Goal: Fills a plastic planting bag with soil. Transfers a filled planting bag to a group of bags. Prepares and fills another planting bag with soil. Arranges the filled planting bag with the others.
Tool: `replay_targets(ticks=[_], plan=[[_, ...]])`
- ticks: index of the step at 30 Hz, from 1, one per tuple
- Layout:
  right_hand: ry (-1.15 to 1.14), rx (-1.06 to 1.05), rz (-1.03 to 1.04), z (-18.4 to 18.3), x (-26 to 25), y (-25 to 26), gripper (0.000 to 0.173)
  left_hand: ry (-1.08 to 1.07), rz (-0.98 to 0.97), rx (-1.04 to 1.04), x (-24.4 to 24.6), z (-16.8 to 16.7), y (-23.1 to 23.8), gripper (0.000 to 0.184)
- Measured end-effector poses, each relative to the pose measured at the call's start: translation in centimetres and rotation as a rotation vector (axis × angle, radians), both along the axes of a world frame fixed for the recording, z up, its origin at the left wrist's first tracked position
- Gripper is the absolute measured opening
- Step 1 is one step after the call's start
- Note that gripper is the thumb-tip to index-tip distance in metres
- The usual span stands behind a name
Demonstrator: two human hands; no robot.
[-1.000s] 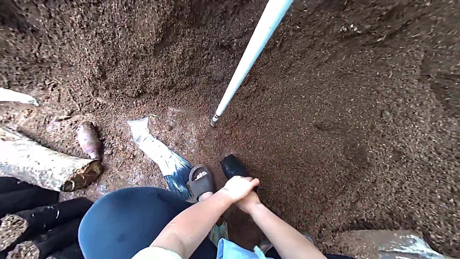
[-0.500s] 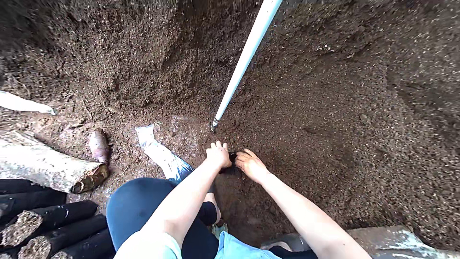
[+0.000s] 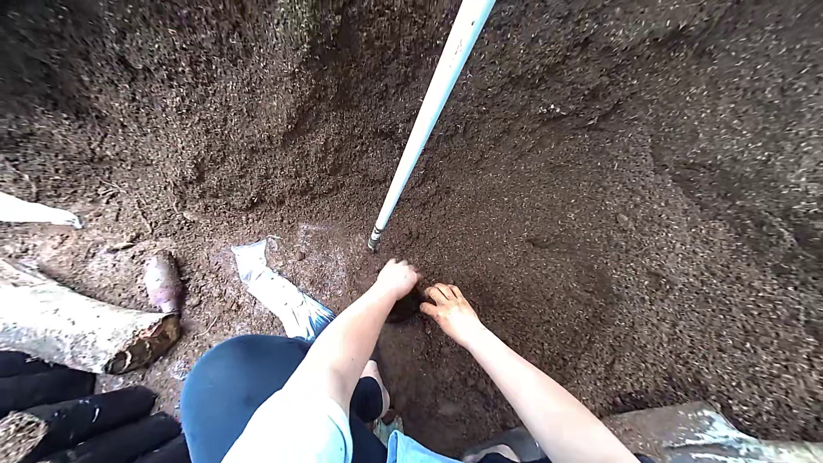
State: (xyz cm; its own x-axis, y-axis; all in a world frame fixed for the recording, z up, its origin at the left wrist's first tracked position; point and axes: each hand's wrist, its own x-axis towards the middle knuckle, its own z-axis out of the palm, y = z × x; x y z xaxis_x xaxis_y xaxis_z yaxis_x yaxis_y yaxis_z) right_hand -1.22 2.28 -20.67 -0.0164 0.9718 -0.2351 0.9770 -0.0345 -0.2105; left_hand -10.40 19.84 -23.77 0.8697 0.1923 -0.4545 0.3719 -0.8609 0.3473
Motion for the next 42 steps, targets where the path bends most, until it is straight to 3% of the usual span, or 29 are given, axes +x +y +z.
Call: replay_targets(ticks=[4,5,7,8,10,11,13,16,22,25,27,31,33,35,37,39,41,42], plan=[[0.155,0.184,-0.094,1.5,-2.9,-2.0,0.027,-0.078,-0.068,-0.157,-2.0,0.9,-0.6,0.036],[0.226,0.167,-0.139,1.9,-4.4,-2.2,0.027,-0.086,-0.073,-0.189,-2.7,1.2,-0.8,0.037],[0.342,-0.103,-0.293,2.7,-7.2,-1.9,0.035,-0.100,-0.056,-0.257,-3.8,1.2,-1.5,0.037],[0.378,-0.248,-0.371,2.6,-8.2,-1.4,0.042,-0.111,-0.048,-0.283,-4.2,1.1,-1.9,0.037],[0.394,-0.402,-0.462,1.3,-9.1,-1.0,0.072,-0.118,-0.040,-0.326,-4.8,0.8,-3.0,0.036],[0.376,-0.419,-0.474,0.2,-9.3,-1.2,0.086,-0.117,-0.042,-0.344,-5.1,0.8,-3.8,0.036],[0.309,-0.430,-0.436,-2.5,-9.6,-2.5,0.095,-0.105,-0.046,-0.374,-5.5,0.8,-5.8,0.036],[0.236,-0.465,-0.344,-5.4,-10.1,-4.4,0.090,-0.076,-0.052,-0.405,-5.7,1.0,-8.4,0.036],[0.179,-0.661,-0.318,-5.8,-10.0,-2.5,0.060,-0.098,-0.056,-0.450,-4.9,0.4,-8.8,0.040],[0.178,-0.640,-0.309,-6.0,-8.8,-1.0,0.063,-0.135,-0.001,-0.424,-4.3,1.0,-7.3,0.037],[0.246,-0.572,-0.332,-4.7,-7.0,0.6,0.071,-0.140,0.068,-0.425,-3.8,2.1,-4.6,0.037],[0.262,-0.449,-0.239,0.7,-2.9,3.2,0.053,-0.199,0.249,-0.373,-2.8,2.1,1.2,0.029],[0.305,-0.283,-0.268,1.4,-0.8,1.9,0.045,-0.220,0.318,-0.353,-2.1,1.8,1.9,0.029],[0.488,0.027,-0.533,-0.6,1.2,-1.1,0.039,-0.203,0.338,-0.308,-1.4,2.1,1.2,0.034],[0.809,0.207,-1.059,-3.8,1.6,-4.2,0.042,-0.163,0.346,-0.274,-1.0,2.3,0.0,0.027],[1.335,0.108,-1.606,-7.6,0.2,-6.3,0.066,-0.116,0.352,-0.255,-0.6,2.6,-0.6,0.024],[1.879,-0.035,-1.876,-11.1,-2.0,-7.1,0.091,0.039,0.317,-0.242,-0.3,2.8,-0.6,0.029],[2.062,0.021,-1.951,-12.5,-2.6,-6.7,0.098,0.131,0.297,-0.239,0.0,2.9,-0.4,0.034]])
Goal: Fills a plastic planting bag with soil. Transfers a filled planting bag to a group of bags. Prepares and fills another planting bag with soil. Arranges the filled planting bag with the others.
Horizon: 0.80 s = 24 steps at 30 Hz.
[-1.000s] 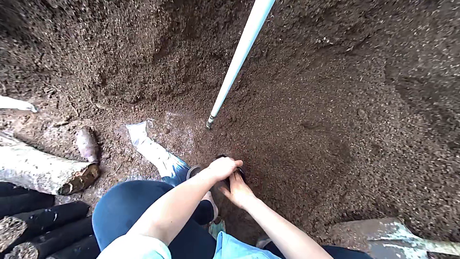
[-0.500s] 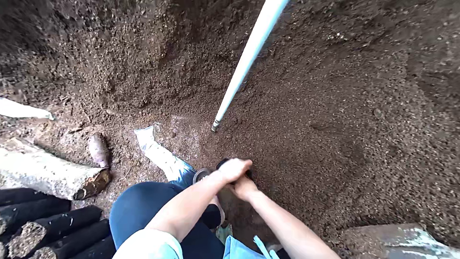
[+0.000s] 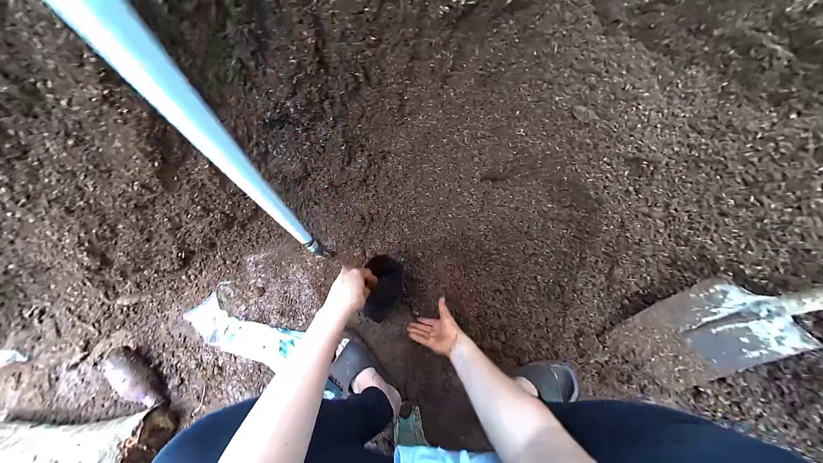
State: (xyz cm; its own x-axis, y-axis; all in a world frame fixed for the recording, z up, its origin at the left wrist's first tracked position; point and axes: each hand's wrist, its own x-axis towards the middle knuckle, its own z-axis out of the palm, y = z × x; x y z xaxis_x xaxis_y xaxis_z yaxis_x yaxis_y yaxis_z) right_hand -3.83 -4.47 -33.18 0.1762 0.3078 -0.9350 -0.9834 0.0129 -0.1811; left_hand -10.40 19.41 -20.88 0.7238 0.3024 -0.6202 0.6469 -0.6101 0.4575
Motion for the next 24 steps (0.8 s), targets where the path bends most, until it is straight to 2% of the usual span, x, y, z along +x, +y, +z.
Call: replay_targets(ticks=[3,5,7,11,13,15,18,24], plan=[[0.062,0.136,-0.483,-2.1,0.9,3.3,0.106,0.228,-0.013,-0.093,1.0,-0.1,0.6,0.049],[0.018,0.235,-0.741,-2.4,2.2,5.5,0.103,0.256,0.002,-0.136,1.2,-0.2,0.7,0.050],[-0.078,0.348,-0.899,-2.3,5.4,6.8,0.096,0.211,0.017,-0.162,1.9,0.3,0.4,0.054],[-0.190,0.494,-0.958,-2.4,12.9,7.4,0.084,0.108,0.081,-0.220,4.0,1.3,-0.9,0.069],[-0.212,0.583,-0.952,-3.3,14.5,7.3,0.076,0.109,0.118,-0.228,5.0,1.2,-1.7,0.070],[-0.211,0.583,-0.904,-3.3,14.6,6.5,0.071,0.114,0.149,-0.246,5.7,0.9,-1.9,0.071],[-0.234,0.527,-0.767,-0.4,14.7,4.8,0.067,0.091,0.151,-0.272,7.1,0.9,-1.8,0.069],[-0.232,0.549,-0.507,6.7,10.7,4.3,0.070,0.057,0.119,-0.274,7.6,0.5,-1.6,0.068]])
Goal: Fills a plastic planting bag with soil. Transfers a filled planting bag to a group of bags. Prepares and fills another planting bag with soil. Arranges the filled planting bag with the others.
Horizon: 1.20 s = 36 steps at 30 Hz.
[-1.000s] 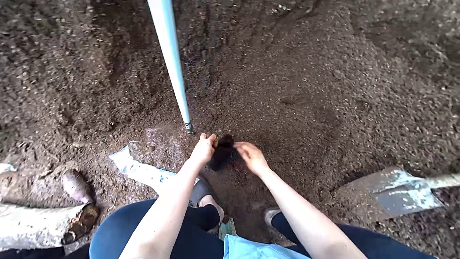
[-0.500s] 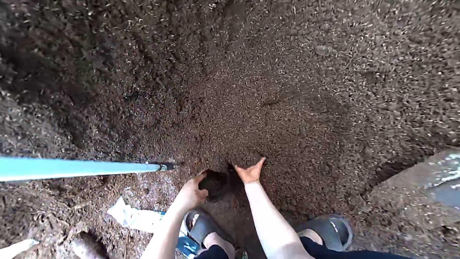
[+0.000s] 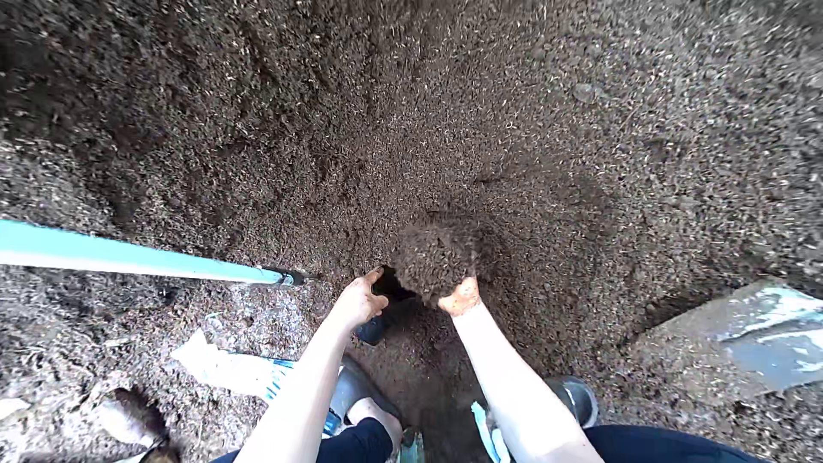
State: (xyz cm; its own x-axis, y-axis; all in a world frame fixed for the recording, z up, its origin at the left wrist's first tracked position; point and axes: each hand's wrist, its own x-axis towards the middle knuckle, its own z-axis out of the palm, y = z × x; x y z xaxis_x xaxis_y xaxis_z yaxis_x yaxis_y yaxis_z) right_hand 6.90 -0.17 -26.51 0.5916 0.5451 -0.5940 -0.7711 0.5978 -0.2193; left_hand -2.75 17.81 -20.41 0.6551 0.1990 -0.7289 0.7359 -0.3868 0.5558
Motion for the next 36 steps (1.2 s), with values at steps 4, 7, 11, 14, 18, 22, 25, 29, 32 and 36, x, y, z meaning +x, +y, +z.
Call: replay_targets(ticks=[4,7,11,14,18,22,25,29,32,36], plan=[[-0.055,-0.025,0.197,1.6,-3.1,1.0,0.069,-0.036,0.036,0.026,-1.9,-0.5,-0.7,0.069],[-0.289,-0.277,0.394,3.3,-4.1,1.9,0.041,-0.049,0.106,0.068,-4.6,-0.4,-1.1,0.062],[-0.721,-0.624,0.735,7.2,-5.9,3.9,0.035,-0.066,0.164,0.111,-8.0,-0.3,-1.4,0.057],[-0.998,-0.738,0.975,9.0,-6.7,4.9,0.034,-0.148,0.176,0.129,-10.3,-0.4,-0.9,0.068],[-1.279,-1.235,1.201,7.1,-7.0,4.9,0.061,-0.174,0.134,0.143,-11.8,-1.4,-0.2,0.076],[-1.385,-1.337,1.589,6.7,-8.0,6.1,0.043,-0.160,0.184,0.103,-11.9,-0.5,-0.1,0.073],[-1.504,-1.390,1.421,10.3,-8.5,5.2,0.039,-0.269,0.294,0.094,-12.8,2.9,-0.3,0.067],[-1.573,-1.424,1.167,7.6,-9.3,3.8,0.034,-0.367,0.332,0.117,-12.9,0.3,-1.5,0.074],[-1.358,-1.269,1.234,4.7,-6.9,3.5,0.044,-0.284,0.275,0.203,-11.7,-2.6,-0.4,0.073],[-0.525,-0.992,0.535,0.0,-4.1,-1.5,0.061,-0.254,0.258,0.211,-10.8,-2.0,0.0,0.075]])
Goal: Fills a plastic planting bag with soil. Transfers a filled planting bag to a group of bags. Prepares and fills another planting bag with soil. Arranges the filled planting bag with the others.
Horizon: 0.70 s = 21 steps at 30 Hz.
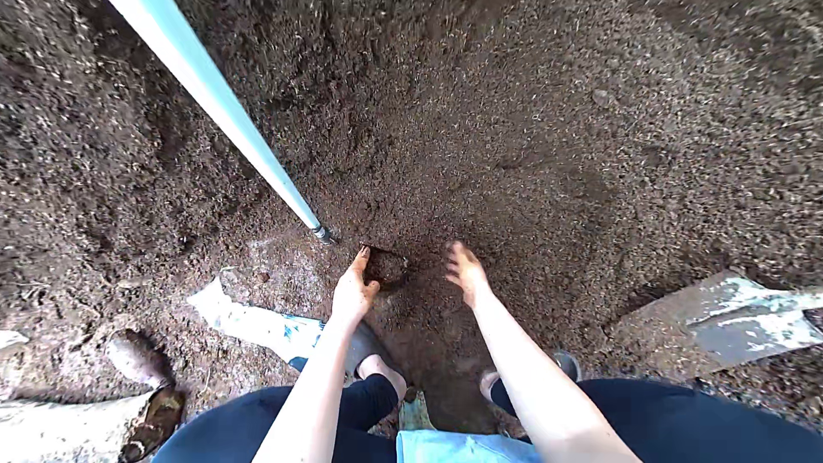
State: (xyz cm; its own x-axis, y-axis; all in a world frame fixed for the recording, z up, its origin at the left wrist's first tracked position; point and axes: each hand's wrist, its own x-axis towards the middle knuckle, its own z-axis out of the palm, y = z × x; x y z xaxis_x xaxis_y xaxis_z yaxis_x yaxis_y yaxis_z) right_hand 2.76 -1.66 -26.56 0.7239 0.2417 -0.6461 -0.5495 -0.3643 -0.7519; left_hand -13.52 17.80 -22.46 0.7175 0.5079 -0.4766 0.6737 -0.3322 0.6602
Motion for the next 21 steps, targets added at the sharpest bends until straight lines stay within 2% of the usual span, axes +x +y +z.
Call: replay_targets(ticks=[2,4,7,10,13,17,19,21], plan=[[0.215,0.149,-0.457,-2.7,1.2,-2.4,0.065,-0.003,-0.014,0.016,0.1,-0.1,0.1,0.073],[0.324,0.329,-0.781,-4.9,3.4,-3.3,0.070,0.027,-0.055,0.046,0.5,-0.3,0.4,0.064],[0.332,0.580,-0.976,-6.8,6.5,-2.5,0.083,0.140,-0.136,0.063,1.3,-0.3,0.3,0.062],[0.317,0.861,-0.985,-7.5,8.4,-1.4,0.092,0.124,-0.181,0.081,2.4,0.6,-0.5,0.067],[0.257,1.061,-0.897,-6.3,12.3,0.0,0.086,0.066,-0.076,0.098,3.2,0.6,0.7,0.067],[0.260,1.052,-0.808,-7.2,16.5,1.2,0.077,0.041,-0.100,0.073,3.8,1.0,-0.1,0.070],[0.285,1.012,-0.747,-6.6,15.9,0.7,0.076,-0.002,-0.094,0.107,3.8,1.0,-0.1,0.063],[0.333,1.016,-0.657,-4.7,14.3,0.4,0.077,0.050,-0.084,0.118,4.3,1.6,0.3,0.055]])
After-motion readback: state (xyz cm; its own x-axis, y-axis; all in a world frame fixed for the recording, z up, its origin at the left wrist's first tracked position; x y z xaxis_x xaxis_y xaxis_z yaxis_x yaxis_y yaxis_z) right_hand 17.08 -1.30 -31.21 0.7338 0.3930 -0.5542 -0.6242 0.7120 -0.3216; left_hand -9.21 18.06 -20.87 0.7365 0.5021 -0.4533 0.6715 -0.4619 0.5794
